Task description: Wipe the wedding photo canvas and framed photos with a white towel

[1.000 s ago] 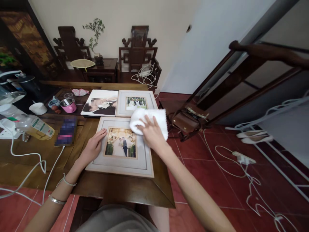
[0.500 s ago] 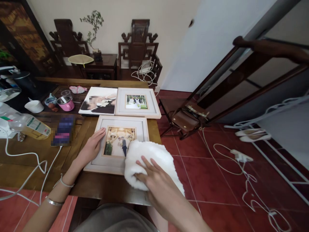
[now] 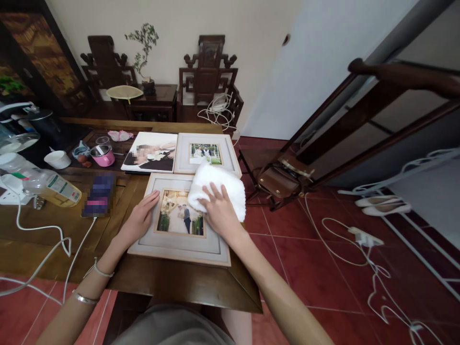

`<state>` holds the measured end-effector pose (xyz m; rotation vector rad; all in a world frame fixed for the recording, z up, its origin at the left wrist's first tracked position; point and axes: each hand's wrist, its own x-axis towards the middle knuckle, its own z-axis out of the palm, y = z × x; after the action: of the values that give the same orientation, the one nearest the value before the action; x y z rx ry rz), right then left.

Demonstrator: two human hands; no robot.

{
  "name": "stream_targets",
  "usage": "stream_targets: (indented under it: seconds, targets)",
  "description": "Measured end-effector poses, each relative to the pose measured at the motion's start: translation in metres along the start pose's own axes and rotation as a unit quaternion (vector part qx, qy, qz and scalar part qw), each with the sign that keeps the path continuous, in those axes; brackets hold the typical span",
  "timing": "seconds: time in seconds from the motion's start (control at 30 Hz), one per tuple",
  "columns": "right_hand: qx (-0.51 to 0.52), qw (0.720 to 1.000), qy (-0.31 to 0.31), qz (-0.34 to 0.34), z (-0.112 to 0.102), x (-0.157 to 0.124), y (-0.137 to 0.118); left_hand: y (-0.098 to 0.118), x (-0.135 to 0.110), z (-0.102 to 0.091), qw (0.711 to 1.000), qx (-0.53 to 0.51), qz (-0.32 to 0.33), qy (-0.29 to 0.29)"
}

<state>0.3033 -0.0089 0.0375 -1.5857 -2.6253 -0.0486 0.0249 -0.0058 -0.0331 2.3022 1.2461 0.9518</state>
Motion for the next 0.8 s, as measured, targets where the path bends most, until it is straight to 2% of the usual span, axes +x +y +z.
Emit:
stream_targets:
  seconds: [0.2, 0.27, 0.33, 0.47, 0.57, 0.67, 0.73, 0.8]
  targets:
    - [0.099, 0.983, -0.136, -0.070, -0.036, -0.077, -0.040, 0.005, 0.001, -0.002, 1.000, 0.020, -0.010, -0.013]
    - [0.142, 0.971, -0.169, -0.093, -0.047, -0.093, -0.049, 0.006, 0.001, -0.002, 1.000, 0.019, -0.014, -0.012]
    - [0.172, 0.962, -0.184, -0.103, -0.052, -0.096, -0.055, 0.007, 0.001, -0.002, 0.999, 0.020, -0.021, -0.014]
    - [0.153, 0.977, -0.128, -0.070, -0.033, -0.070, -0.046, 0.008, 0.001, -0.004, 0.999, 0.023, -0.018, -0.027]
    - [0.100, 0.994, -0.041, -0.029, -0.010, -0.031, -0.024, 0.008, 0.001, -0.005, 0.999, 0.022, -0.019, -0.029]
    - [0.039, 0.999, 0.032, 0.005, 0.003, 0.008, -0.002, 0.006, 0.001, -0.003, 0.999, 0.029, -0.027, -0.033]
    - [0.008, 0.999, 0.041, 0.016, 0.005, 0.026, 0.005, 0.005, 0.001, -0.001, 0.999, 0.028, -0.027, -0.028]
    - [-0.009, 1.000, 0.024, 0.015, 0.005, 0.031, 0.003, 0.003, 0.001, 0.000, 0.999, 0.022, -0.024, -0.020]
